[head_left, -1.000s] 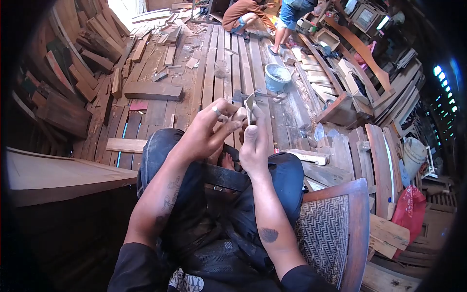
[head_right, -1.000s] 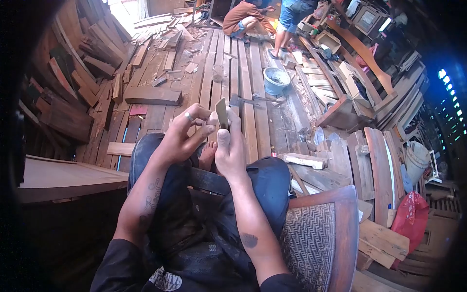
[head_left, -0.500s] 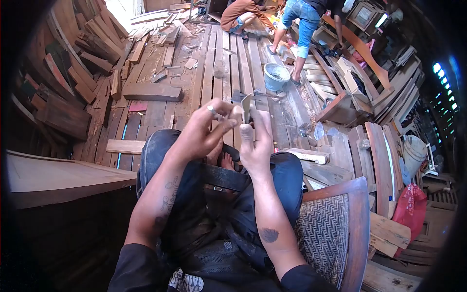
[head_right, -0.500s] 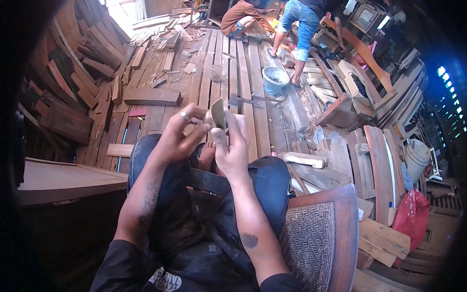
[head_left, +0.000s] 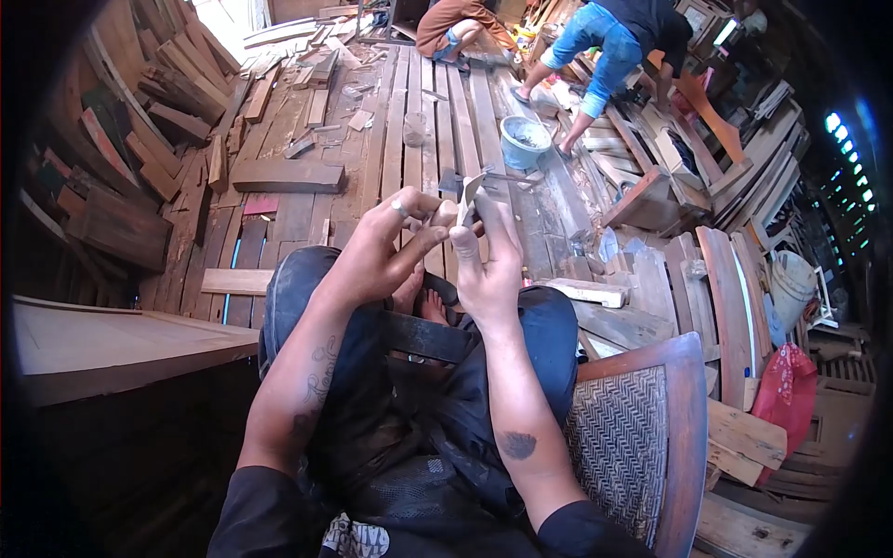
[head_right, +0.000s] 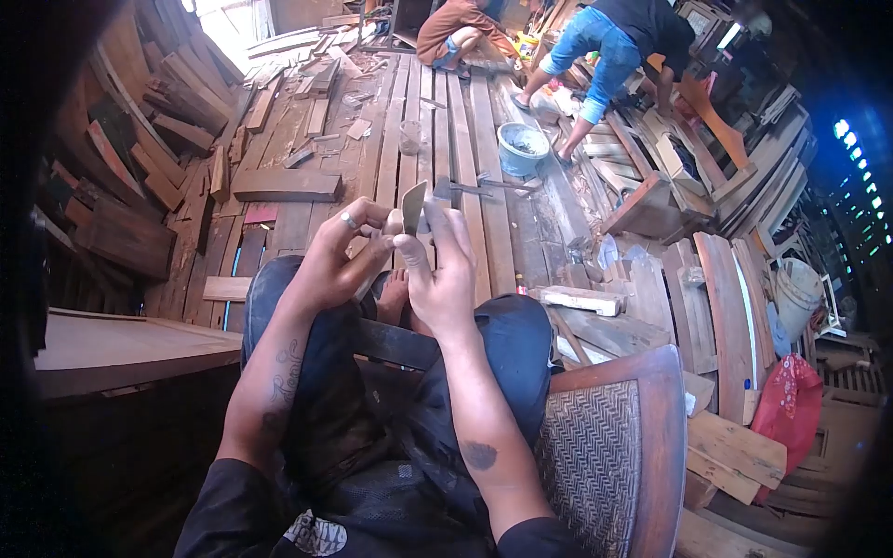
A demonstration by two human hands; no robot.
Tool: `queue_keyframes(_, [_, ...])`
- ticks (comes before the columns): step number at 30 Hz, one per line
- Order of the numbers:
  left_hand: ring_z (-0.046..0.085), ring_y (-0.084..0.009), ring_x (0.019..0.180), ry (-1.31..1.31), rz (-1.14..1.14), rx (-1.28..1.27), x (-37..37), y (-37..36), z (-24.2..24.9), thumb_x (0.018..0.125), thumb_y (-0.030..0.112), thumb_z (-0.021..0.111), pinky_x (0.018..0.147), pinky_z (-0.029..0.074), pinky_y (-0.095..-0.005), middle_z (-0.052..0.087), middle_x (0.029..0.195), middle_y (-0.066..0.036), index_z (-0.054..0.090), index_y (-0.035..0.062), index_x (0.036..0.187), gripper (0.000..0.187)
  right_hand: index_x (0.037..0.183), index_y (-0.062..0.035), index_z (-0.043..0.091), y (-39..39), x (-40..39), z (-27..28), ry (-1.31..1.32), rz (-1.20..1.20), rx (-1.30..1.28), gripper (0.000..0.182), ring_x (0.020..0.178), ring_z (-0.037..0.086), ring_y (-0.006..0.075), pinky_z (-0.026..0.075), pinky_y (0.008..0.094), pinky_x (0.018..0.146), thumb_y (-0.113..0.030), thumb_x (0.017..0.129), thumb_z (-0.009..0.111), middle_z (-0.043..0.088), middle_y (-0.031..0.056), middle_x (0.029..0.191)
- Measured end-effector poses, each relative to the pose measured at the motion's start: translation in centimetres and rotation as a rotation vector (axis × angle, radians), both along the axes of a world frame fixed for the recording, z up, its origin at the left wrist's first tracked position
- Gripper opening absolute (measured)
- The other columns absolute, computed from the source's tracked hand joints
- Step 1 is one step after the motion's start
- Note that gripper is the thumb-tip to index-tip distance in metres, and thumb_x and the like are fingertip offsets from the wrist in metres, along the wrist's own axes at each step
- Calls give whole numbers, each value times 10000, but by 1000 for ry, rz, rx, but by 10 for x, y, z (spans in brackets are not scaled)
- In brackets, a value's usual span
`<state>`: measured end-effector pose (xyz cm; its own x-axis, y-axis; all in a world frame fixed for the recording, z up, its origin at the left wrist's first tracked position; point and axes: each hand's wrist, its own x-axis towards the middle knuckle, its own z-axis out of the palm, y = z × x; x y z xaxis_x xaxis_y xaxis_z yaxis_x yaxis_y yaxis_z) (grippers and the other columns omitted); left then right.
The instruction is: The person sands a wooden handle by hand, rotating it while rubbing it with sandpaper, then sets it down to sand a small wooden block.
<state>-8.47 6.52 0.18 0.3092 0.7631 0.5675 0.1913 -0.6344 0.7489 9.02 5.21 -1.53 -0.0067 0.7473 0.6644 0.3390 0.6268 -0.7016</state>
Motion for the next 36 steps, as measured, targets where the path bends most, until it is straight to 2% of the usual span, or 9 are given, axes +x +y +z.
queue_keyframes(7, [669,-240,922,45,-20,-7,-1,5,-6,958,103,721,815,512,-364,686,979,-131,633,-4,1095,195,1403,36,566,0,0,0,58,1,77,572,950,644,250,527,374,821,-360,1008,682,635,154,1110])
queue_keyframes(10, [668,-249,917,18,6,-18,-3,3,-3,961,100,716,810,510,-366,681,975,-134,629,-2,1091,187,1409,21,569,-4,0,-6,-7,11,-39,574,943,632,241,523,355,817,-374,1007,679,623,143,1139])
queue_keyframes(14, [665,-285,907,34,1,15,-1,2,-2,953,92,717,798,507,-375,679,972,-142,632,0,1095,190,1445,-18,561,-5,3,7,-59,-3,77,584,1005,616,262,516,364,852,-396,1012,665,608,147,1166])
queue_keyframes(19, [664,-281,907,6,0,6,-1,5,-6,956,91,712,787,503,-373,679,991,-138,641,2,1126,204,1487,-45,536,-4,2,-5,0,46,-50,587,1096,602,277,504,379,914,-381,1021,655,599,155,1203])
queue_keyframes(22, [633,-210,888,42,13,32,1,1,-2,935,55,688,828,501,-340,654,934,-120,619,-10,1092,184,1490,-50,533,-5,6,5,-31,45,28,572,1100,606,282,507,381,925,-360,1025,654,593,156,1217])
queue_keyframes(27, [634,-225,896,34,8,-17,0,3,-3,941,77,703,816,497,-351,656,937,-120,620,-5,1100,197,1491,-58,538,-6,3,-1,36,52,-158,568,1111,603,231,514,330,893,-362,1027,656,566,143,1280])
queue_keyframes(29, [660,-268,905,15,4,-31,0,1,-1,959,96,715,784,499,-368,683,970,-134,634,4,1124,206,1493,-54,535,-6,8,1,0,69,-40,554,1096,610,224,518,323,881,-332,1029,658,567,141,1267])
queue_keyframes(31, [661,-252,908,37,1,12,1,0,-1,960,95,714,786,501,-367,688,975,-126,634,5,1122,202,1494,-55,534,-3,9,5,-37,82,69,540,1102,614,223,523,321,883,-309,1033,656,568,138,1261])
queue_keyframes(36, [617,-210,883,17,12,-9,0,2,-2,940,85,703,814,489,-337,657,939,-108,621,1,1111,207,1488,-63,545,-4,6,-4,17,66,-73,540,1104,618,241,513,354,928,-324,1029,658,569,145,1268])
